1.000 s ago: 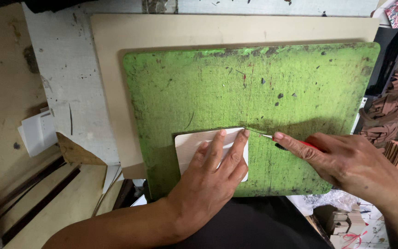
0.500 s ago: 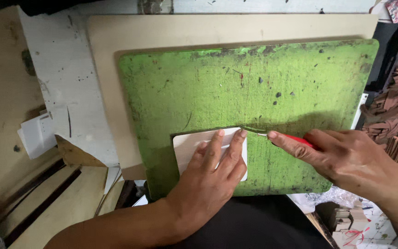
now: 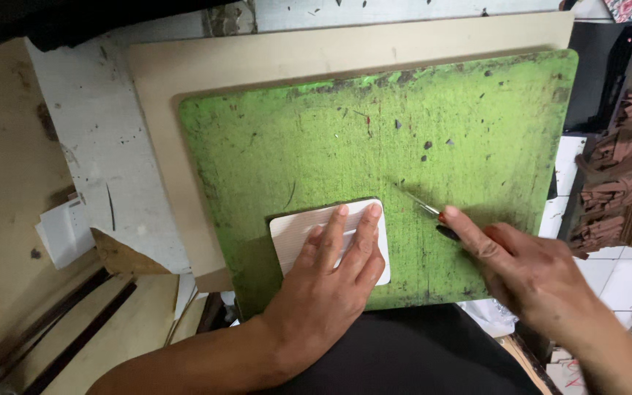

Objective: The person uses a metal ruler and a red utility knife to cut a black material placed on a green cutting mat. They repeatedly align the ruler and make straight cuts along the edges of a white template, then trim the corners by hand.

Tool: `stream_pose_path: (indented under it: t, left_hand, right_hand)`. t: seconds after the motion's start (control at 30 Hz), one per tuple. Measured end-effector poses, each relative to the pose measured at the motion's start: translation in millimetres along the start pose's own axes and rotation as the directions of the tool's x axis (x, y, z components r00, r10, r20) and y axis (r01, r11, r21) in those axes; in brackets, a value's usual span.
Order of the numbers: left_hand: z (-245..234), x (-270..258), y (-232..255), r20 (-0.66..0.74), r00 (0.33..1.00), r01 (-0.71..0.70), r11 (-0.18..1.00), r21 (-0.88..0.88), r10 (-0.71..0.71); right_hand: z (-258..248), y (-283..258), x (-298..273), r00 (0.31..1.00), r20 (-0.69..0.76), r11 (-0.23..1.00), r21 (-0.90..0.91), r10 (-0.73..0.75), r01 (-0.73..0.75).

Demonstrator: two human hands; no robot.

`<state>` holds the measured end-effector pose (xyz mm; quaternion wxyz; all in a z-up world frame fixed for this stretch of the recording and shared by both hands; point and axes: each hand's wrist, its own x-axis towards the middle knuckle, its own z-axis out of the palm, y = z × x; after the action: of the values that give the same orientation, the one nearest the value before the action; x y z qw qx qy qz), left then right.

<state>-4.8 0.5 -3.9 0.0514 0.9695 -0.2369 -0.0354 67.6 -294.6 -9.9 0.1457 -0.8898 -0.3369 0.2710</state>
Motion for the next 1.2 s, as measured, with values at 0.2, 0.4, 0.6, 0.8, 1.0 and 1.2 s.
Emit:
stream_pose_path:
  t: [0.2,0.4,0.6,0.8,1.0,1.2]
  left_hand:
    - [-2,0,-2,0.011,1.0,-0.029,0.999,0.039,0.028]
    - [-3,1,-2,0.01,1.0,-0.024,1.0,0.011,0.024]
    - [1,1,-2,-0.011,1.0,-0.03,1.0,0.0,0.03]
    - [-2,2,-2,-0.018,1.0,-0.025,1.0,0.007,0.025]
    - [-3,1,-3,0.006,0.999,-0.035,0.999,0.023,0.034]
    - [3,-1,-2,-0.007,0.999,-0.051,0.999,0.006,0.051]
  right_hand:
    - [10,-19,4,0.993,-0.083,0.996,0.042,-0.079,0.082]
    - [1,-15,7,0.997,0.064,0.998,-0.042,-0.042,0.045]
    - [-4,-12,10,0.999,0.029,0.998,-0.064,-0.017,0.019]
    - [2,-11,8,0.999,0.035,0.998,-0.057,-0.035,0.037]
    - [-2,-10,9,0.991,0.125,0.994,-0.106,0.037,-0.024]
    - [-2,-7,9,0.994,0.1,0.98,-0.19,-0.044,0.062]
